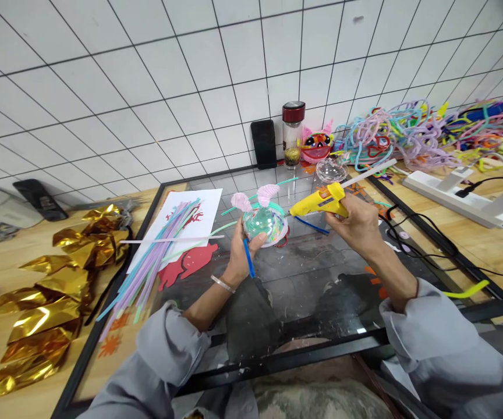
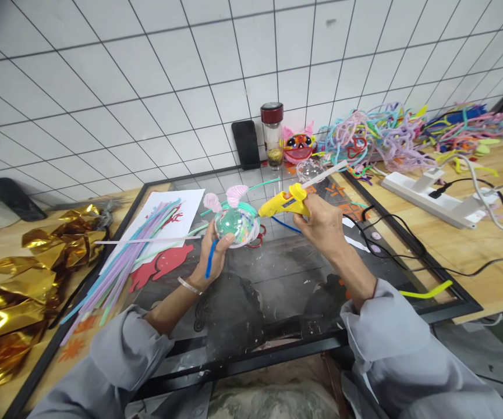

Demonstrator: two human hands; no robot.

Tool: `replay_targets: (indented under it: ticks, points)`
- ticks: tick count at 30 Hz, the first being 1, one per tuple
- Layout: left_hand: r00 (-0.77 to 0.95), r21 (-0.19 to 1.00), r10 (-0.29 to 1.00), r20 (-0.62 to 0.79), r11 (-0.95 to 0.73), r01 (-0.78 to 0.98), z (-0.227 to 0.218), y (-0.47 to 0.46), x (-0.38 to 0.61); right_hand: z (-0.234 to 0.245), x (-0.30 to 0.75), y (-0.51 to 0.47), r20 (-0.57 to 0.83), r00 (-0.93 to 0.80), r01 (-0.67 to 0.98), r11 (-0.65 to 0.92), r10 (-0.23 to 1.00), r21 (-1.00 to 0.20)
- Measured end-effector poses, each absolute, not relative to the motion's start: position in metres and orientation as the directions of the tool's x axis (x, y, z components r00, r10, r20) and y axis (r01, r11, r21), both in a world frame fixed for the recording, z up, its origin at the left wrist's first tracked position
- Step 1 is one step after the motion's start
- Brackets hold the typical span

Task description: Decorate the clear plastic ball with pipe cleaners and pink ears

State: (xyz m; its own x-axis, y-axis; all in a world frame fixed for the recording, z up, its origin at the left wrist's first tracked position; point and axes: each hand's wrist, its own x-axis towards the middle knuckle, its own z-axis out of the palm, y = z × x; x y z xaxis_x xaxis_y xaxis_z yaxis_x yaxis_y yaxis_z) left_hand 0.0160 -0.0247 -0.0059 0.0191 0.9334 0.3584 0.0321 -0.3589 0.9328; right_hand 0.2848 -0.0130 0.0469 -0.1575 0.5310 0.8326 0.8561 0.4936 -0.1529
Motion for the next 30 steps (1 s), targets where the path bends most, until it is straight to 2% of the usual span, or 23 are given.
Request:
replay_targets:
  ticks: [3, 7, 16, 20, 25, 30]
  points:
    - [0.015, 0.951, 0.951, 0.309, -0.310, 0.012, -0.007, -0.025, 0.015, 0.050, 0.284, -0.015, 0.838, -0.105, 0.866, 0.463, 0.536, -0.188]
    - [-0.068, 0.963, 0.964, 0.256, -0.248, 0.107, -0.004, -0.028, 0.017, 0.057, 0.278, -0.019, 0.869, -0.052, 0.867, 0.454, 0.492, -0.205]
    - [-0.042, 0.969, 0.974, 0.224, -0.218, 0.118, 0.009, -0.033, 0.022, 0.059, 0.272, -0.020, 0.880, -0.104, 0.863, 0.481, 0.464, -0.152]
    - [-0.035, 0.962, 0.969, 0.245, -0.238, 0.133, 0.008, -0.034, 0.021, 0.060, 0.273, -0.021, 0.873, -0.100, 0.868, 0.470, 0.477, -0.157]
    - [-0.018, 0.946, 0.959, 0.283, -0.276, 0.170, 0.008, -0.034, 0.022, 0.058, 0.272, -0.020, 0.893, -0.122, 0.855, 0.502, 0.434, -0.127]
    - [-0.013, 0.939, 0.954, 0.300, -0.293, 0.181, 0.008, -0.035, 0.022, 0.056, 0.273, -0.019, 0.860, -0.104, 0.864, 0.473, 0.500, -0.170]
